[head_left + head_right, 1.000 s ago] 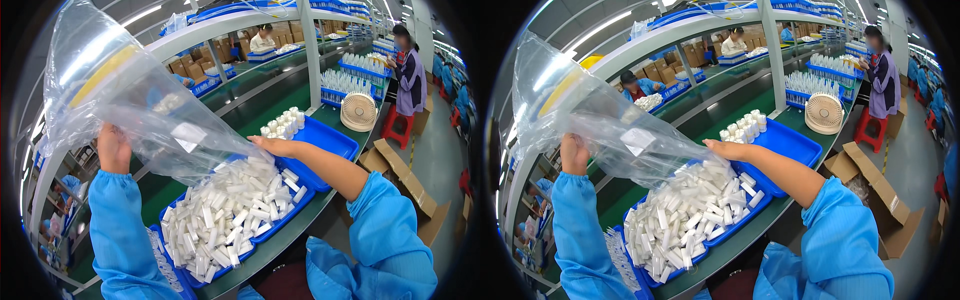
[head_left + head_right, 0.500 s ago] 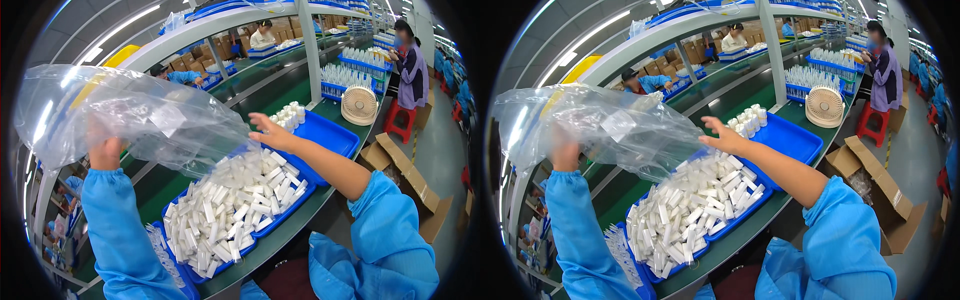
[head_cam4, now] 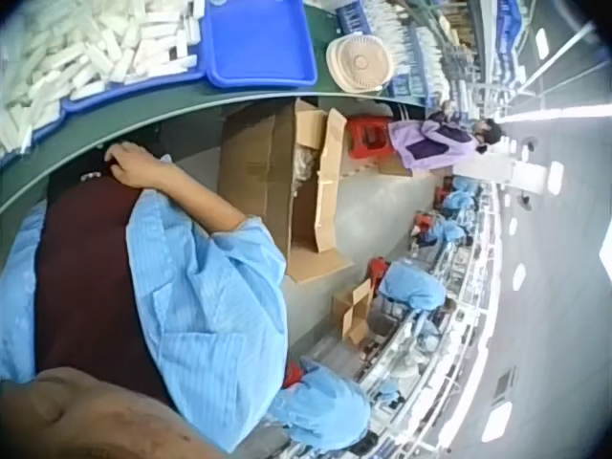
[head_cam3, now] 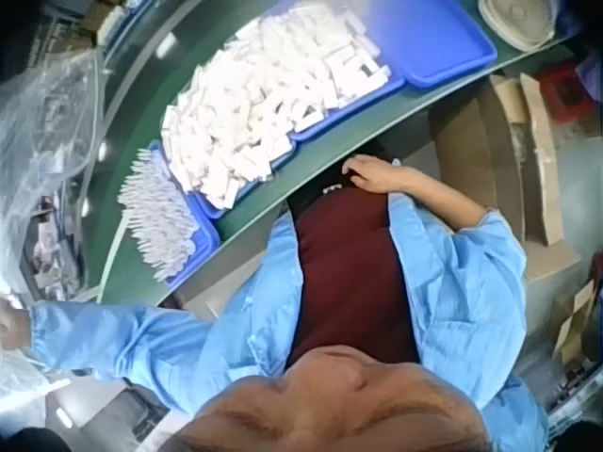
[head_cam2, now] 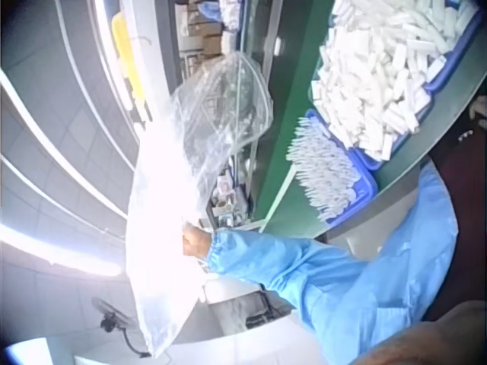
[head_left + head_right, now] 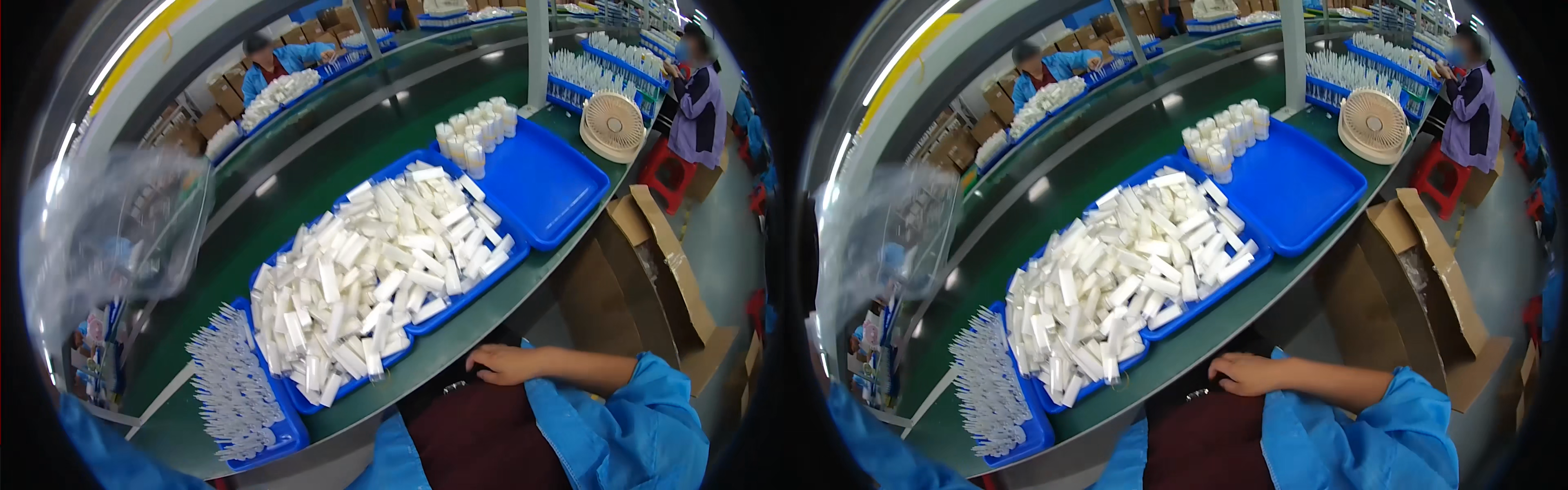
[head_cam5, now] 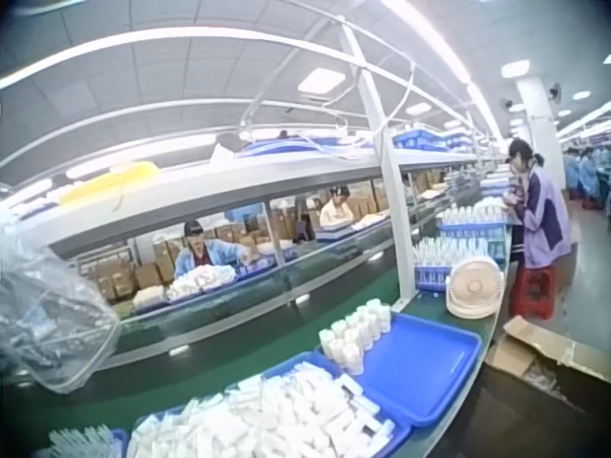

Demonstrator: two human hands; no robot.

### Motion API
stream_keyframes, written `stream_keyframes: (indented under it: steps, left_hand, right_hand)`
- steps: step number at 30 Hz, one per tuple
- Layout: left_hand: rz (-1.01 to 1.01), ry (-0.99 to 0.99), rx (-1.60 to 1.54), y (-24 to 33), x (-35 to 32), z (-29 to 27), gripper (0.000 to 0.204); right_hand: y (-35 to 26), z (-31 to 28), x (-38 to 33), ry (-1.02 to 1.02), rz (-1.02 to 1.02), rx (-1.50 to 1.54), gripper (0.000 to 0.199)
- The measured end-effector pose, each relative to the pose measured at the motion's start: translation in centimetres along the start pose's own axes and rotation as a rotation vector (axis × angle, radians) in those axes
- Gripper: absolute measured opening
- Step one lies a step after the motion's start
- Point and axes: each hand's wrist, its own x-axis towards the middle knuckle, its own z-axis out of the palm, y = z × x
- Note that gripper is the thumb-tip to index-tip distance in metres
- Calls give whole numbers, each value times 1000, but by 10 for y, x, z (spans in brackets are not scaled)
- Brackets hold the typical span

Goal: The worker empties a bag of white plastic components onto a tray and proceeds to assemble them with small rubber bands or seals.

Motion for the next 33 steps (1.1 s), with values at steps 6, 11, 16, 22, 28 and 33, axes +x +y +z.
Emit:
stream_keyframes:
  steps: [6, 11, 16, 22, 28, 33]
  left_hand:
    - [-321, -574, -288, 105, -170, 128, 25]
    - [-449, -731, -286, 125, -245, 175, 26]
    - [-469, -721, -287, 125, -255, 178, 27]
    - [-494, -703, -320, 123, -267, 187, 28]
    - [-505, -668, -337, 120, -258, 192, 29]
    - [-479, -516, -383, 103, -208, 165, 31]
  right_hand:
    - [93, 56, 107, 173, -240, -510, 48]
    - [88, 54, 118, 58, -190, -486, 44]
    - [70, 50, 109, 23, -191, -436, 40]
    - [13, 2, 30, -286, 268, -471, 37]
    - [-104, -106, -49, 219, 71, -181, 28]
    - [-67, -143, 17, 894, 125, -419, 46]
